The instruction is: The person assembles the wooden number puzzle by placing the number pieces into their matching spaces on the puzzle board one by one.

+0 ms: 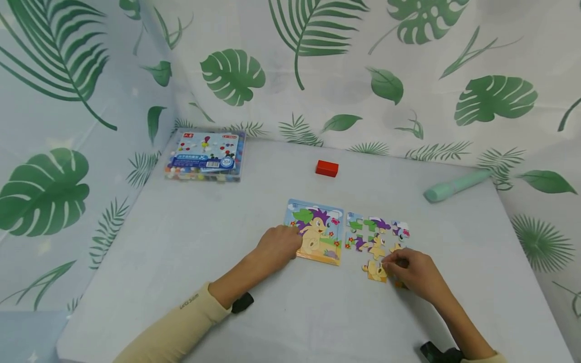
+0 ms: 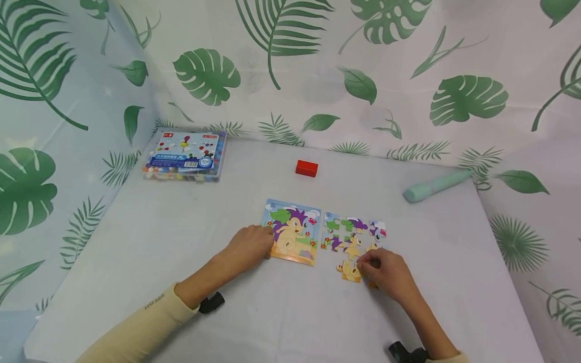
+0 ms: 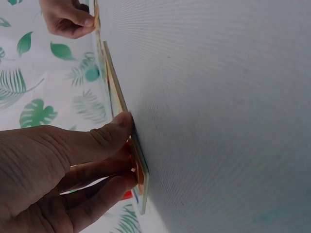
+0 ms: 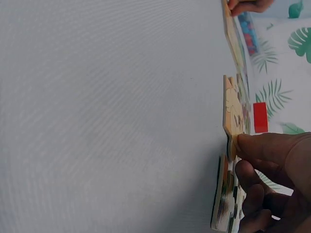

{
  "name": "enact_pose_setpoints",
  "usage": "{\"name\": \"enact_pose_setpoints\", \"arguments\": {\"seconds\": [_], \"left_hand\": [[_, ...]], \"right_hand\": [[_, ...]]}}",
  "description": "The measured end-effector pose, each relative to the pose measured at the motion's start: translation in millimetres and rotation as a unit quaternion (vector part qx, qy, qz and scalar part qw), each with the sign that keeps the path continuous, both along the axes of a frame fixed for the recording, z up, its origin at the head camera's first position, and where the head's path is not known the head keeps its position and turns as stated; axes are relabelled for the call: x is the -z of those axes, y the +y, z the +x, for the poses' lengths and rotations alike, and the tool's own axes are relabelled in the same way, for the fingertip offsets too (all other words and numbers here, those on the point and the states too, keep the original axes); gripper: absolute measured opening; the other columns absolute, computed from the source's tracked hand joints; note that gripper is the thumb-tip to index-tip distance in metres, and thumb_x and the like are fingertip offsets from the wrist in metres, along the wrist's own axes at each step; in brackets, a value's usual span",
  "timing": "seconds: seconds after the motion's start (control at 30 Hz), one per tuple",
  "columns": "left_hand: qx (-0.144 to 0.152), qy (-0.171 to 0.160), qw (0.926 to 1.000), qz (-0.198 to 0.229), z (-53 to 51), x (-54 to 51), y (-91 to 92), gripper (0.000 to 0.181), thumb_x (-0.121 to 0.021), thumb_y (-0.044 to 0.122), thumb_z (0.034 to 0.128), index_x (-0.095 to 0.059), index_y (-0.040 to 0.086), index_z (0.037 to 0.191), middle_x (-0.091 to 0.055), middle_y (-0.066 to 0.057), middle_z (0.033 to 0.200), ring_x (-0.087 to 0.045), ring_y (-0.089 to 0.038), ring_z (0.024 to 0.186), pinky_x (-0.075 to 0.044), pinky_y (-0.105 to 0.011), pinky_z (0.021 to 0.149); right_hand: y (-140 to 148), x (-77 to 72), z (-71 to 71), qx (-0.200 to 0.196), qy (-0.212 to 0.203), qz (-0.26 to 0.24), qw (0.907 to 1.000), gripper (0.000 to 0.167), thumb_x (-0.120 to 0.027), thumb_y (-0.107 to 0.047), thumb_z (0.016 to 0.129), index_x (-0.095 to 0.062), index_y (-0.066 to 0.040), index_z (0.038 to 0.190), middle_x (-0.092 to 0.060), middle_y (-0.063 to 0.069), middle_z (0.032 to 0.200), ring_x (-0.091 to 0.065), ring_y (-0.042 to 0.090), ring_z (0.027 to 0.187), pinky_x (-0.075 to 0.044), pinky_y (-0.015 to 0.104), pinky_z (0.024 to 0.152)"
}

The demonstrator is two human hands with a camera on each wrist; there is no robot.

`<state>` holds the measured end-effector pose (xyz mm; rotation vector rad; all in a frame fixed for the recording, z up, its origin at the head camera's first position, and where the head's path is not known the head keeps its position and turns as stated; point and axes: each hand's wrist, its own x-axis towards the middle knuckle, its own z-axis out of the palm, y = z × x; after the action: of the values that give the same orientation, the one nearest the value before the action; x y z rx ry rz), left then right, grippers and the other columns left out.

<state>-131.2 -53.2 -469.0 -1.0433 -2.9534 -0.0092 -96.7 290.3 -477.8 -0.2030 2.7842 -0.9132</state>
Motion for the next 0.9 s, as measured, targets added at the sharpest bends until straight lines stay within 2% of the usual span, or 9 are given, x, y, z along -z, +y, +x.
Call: {"name": "enact_pose_setpoints", "arguments": {"seconds": [0.43,0.6,0.77,0.9], "left_hand": [[0.005,0.001,1.0000,0.007,0.0,-1.9,-0.8,0.010,-0.082,0.017,0.0808,-0.076,0.011,0.086,-0.066,-0.002,0.084,-0.063,-0.020,0.071,-0.054,-0.033,0.058],[0.002,-0.009,0.9999,0.005,-1.0,-3.3,-0.3,0.009,-0.081,0.017,0.0816,-0.076,0.011,0.085,-0.066,-0.002,0.083,-0.061,-0.017,0.069,-0.053,-0.031,0.057],[-0.007,-0.027,0.9996,0.001,-2.3,-3.9,-1.7,0.013,-0.083,0.021,0.0813,-0.076,0.011,0.087,-0.066,-0.001,0.088,-0.059,-0.016,0.074,-0.053,-0.029,0.060],[-0.008,-0.038,0.9992,0.007,-0.8,0.5,-4.7,0.011,-0.080,0.021,0.0839,-0.075,0.011,0.085,-0.065,-0.001,0.098,-0.057,-0.017,0.082,-0.052,-0.028,0.064]], "right_hand": [[0.5,4.2,3.2,-0.004,0.044,0.025,0.9987,0.006,-0.077,-0.019,0.088,-0.075,-0.014,0.086,-0.066,-0.003,0.088,-0.054,0.013,0.068,-0.045,0.026,0.054],[0.9,0.3,1.5,-0.018,0.089,0.016,0.9958,0.006,-0.077,-0.018,0.088,-0.076,-0.014,0.092,-0.064,-0.007,0.082,-0.051,0.010,0.066,-0.041,0.025,0.050],[-22.1,-10.0,-15.7,-0.058,0.149,-0.009,0.9870,0.016,-0.077,-0.014,0.087,-0.076,-0.010,0.102,-0.061,-0.008,0.080,-0.049,0.012,0.070,-0.038,0.026,0.051],[-67.0,-15.6,-34.3,-0.113,0.134,-0.015,0.9845,0.020,-0.078,-0.014,0.086,-0.076,-0.008,0.105,-0.063,-0.009,0.085,-0.053,0.011,0.074,-0.045,0.026,0.058]]}}
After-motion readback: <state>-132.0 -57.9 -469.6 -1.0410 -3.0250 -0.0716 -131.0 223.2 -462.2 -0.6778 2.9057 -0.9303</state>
